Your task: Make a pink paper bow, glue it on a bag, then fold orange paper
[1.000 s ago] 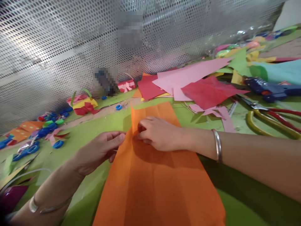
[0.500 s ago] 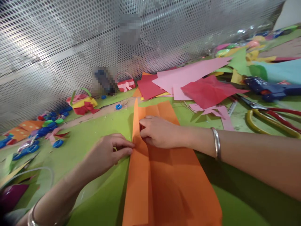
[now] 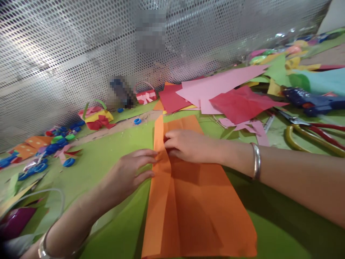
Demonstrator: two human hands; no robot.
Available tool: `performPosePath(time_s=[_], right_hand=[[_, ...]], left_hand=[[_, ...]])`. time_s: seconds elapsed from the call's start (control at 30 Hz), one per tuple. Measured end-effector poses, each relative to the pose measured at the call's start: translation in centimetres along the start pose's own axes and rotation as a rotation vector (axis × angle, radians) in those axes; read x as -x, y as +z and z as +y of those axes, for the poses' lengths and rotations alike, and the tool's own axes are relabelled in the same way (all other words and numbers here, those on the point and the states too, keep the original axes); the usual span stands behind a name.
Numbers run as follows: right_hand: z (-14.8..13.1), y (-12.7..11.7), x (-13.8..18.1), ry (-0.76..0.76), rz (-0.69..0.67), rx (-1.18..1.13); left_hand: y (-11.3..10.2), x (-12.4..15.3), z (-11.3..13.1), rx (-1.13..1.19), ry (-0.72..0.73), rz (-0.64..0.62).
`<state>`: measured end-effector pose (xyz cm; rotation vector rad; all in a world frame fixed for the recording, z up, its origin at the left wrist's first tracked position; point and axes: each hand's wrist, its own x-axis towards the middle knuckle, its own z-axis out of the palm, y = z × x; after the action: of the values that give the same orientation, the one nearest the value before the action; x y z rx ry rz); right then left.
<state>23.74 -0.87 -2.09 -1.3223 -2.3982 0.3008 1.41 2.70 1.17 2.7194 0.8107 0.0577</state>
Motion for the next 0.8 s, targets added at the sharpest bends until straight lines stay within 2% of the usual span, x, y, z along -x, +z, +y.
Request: performPosePath(time_s=[0.13,0.17,0.23,0.33,0.47,0.6,0.8], right_hand=[[-0.3,-0.6,0.2,0.143,0.146,0.08],[-0.5,-0.8,0.2,0.154,0.179,0.112],[-1.3,-1.2,0.3,0.08,0.181,0.172],[-2.7,-1.0,0.2,-0.098,0.057,0.217],[-3.1,-0.1,-0.2,-0.156,-0.148,0.315],[-0.6,0.2,-1.8,-0.074,-0.177,0.477],[4.4,-0.2,-4.6,0.082,-0.115,0.49]], left_hand=[[-0.4,0.2,1.1,-0.009,-0.026,-0.082],[-0.5,0.3,1.6,-0.053,-0.04,-0.09],[-0.8,0.5,2.8,-0.182,-0.083,-0.124],[-1.0,0.6,4.3,-0.327,-0.146,-0.258],[-1.3,0.3,5.2,-0.364,-0.187,-0.381],[-1.6,0.1,5.1,-0.347,-0.191,-0.423],[-1.7,0.7,6.2,-0.365,-0.142,-0.459]])
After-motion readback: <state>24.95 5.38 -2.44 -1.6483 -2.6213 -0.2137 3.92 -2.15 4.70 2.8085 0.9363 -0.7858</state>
